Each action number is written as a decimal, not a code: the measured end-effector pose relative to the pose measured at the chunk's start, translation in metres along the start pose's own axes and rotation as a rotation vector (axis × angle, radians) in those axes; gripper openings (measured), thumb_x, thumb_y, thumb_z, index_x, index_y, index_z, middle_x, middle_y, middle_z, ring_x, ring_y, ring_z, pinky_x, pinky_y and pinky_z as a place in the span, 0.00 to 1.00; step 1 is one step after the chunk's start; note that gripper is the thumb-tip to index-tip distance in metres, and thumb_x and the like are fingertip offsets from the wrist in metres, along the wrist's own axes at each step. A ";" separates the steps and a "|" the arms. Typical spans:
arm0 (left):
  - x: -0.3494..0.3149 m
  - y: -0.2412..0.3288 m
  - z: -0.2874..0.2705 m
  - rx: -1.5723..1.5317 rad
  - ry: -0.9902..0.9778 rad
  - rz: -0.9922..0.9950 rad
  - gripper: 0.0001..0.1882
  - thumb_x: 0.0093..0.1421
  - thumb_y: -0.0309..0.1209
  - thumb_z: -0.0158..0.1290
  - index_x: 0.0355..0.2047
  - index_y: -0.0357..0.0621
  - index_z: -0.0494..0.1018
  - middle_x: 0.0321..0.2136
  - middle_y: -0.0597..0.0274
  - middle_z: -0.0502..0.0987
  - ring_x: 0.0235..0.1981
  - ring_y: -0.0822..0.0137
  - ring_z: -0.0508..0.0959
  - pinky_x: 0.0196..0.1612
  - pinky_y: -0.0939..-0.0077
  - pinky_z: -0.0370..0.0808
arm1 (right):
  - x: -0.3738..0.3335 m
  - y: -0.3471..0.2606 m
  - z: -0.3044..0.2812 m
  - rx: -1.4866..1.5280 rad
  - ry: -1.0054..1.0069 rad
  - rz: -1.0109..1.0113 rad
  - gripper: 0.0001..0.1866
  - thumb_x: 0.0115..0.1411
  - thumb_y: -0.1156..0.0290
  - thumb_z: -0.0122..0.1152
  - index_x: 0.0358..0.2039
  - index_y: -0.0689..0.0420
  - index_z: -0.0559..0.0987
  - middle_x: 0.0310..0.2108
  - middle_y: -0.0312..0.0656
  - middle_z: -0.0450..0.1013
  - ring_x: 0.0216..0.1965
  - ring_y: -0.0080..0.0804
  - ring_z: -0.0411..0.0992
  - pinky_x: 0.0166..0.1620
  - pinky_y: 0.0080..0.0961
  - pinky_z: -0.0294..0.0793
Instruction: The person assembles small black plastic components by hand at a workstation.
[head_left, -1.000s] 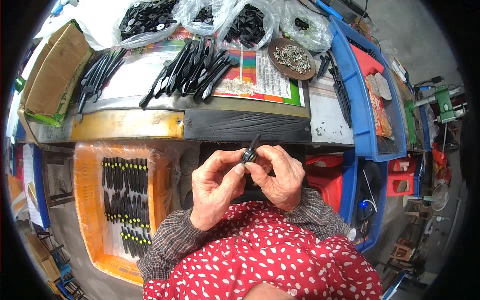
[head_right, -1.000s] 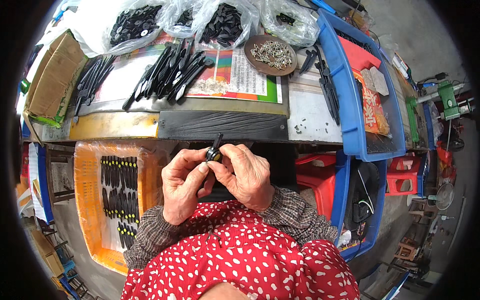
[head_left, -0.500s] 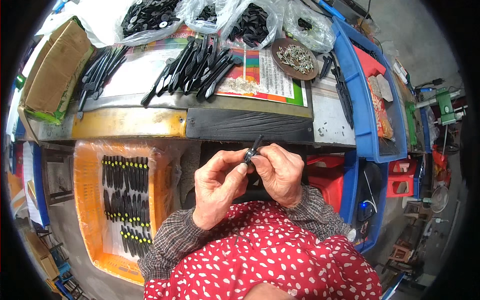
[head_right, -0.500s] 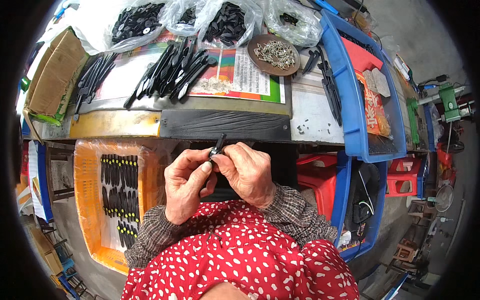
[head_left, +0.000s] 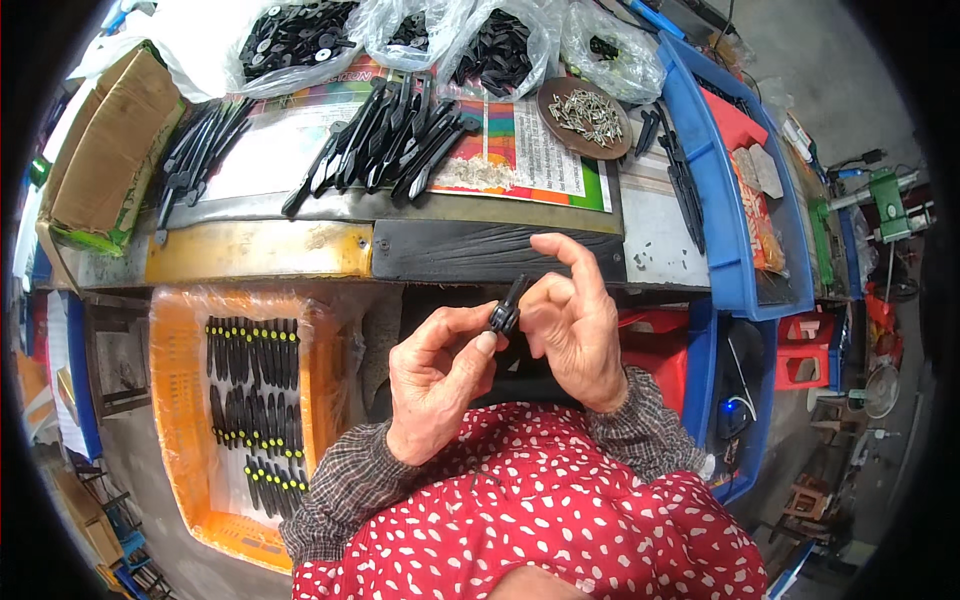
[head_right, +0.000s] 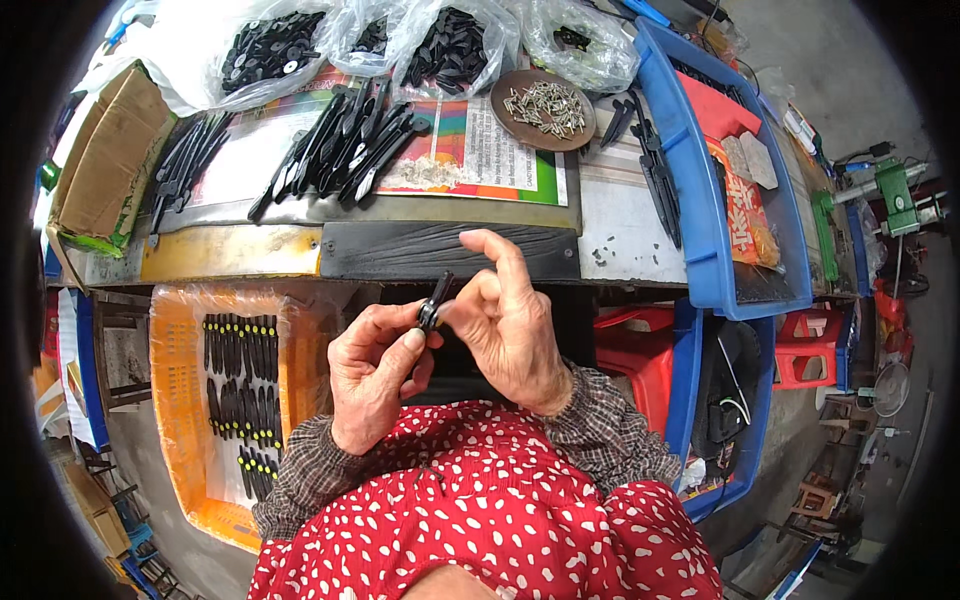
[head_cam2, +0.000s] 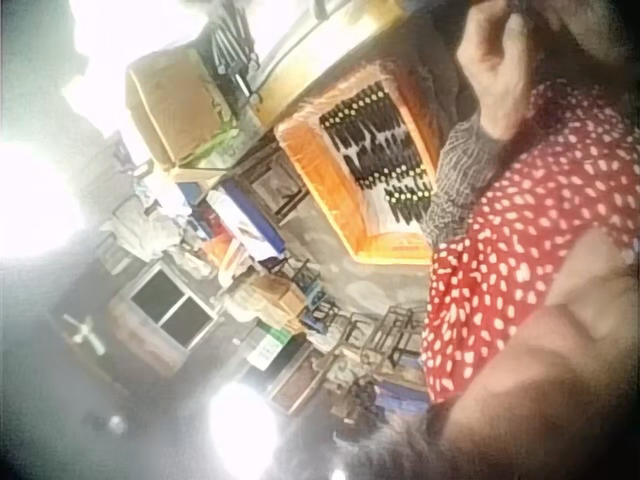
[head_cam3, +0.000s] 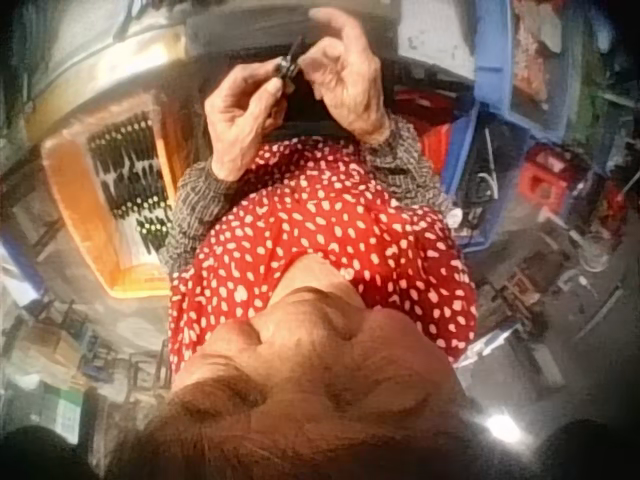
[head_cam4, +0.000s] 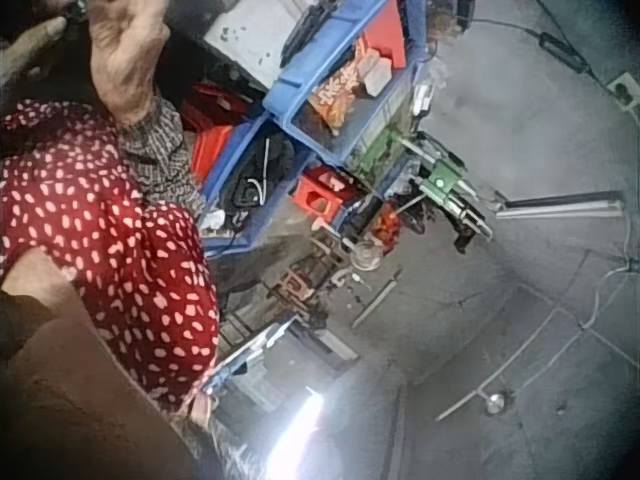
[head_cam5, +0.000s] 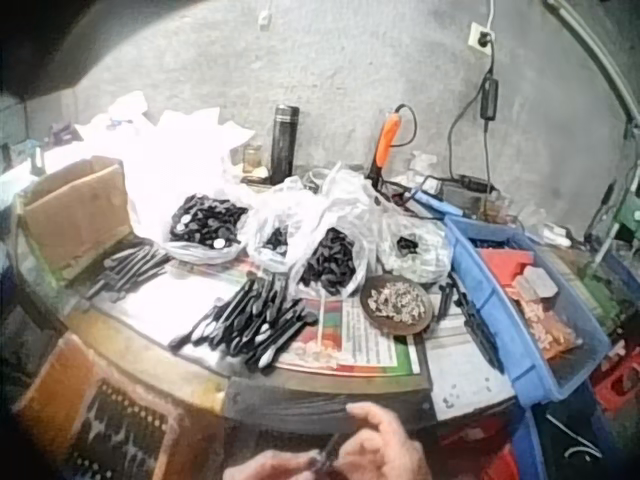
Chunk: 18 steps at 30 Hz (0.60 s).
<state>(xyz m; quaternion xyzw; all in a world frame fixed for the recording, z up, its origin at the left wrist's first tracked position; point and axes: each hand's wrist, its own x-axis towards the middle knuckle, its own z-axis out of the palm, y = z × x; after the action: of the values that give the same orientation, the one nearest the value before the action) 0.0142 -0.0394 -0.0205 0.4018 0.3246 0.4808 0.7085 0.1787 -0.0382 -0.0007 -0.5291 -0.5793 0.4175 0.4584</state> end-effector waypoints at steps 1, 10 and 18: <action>0.000 -0.001 0.000 0.008 0.003 0.013 0.11 0.62 0.21 0.49 0.45 0.35 0.72 0.31 0.62 0.75 0.19 0.80 0.68 0.17 0.89 0.60 | -0.002 0.001 0.001 0.025 -0.006 -0.023 0.37 0.58 0.60 0.63 0.59 0.63 0.56 0.20 0.36 0.69 0.21 0.17 0.69 0.26 0.16 0.68; 0.000 0.003 0.001 0.030 -0.003 0.005 0.11 0.62 0.20 0.49 0.46 0.35 0.72 0.31 0.60 0.76 0.18 0.80 0.68 0.18 0.89 0.61 | -0.001 -0.001 0.004 0.054 -0.008 -0.030 0.32 0.61 0.64 0.59 0.59 0.62 0.55 0.21 0.36 0.67 0.22 0.15 0.66 0.27 0.15 0.67; -0.002 0.003 0.002 0.071 0.001 0.021 0.12 0.62 0.20 0.49 0.46 0.34 0.72 0.30 0.60 0.76 0.18 0.80 0.67 0.18 0.89 0.61 | 0.001 -0.003 -0.001 0.074 -0.016 -0.015 0.33 0.61 0.64 0.60 0.60 0.61 0.55 0.24 0.36 0.68 0.23 0.15 0.66 0.26 0.15 0.66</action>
<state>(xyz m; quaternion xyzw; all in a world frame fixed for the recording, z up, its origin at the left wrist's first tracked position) 0.0138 -0.0410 -0.0173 0.4299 0.3376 0.4765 0.6886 0.1787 -0.0373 0.0021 -0.5039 -0.5712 0.4395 0.4761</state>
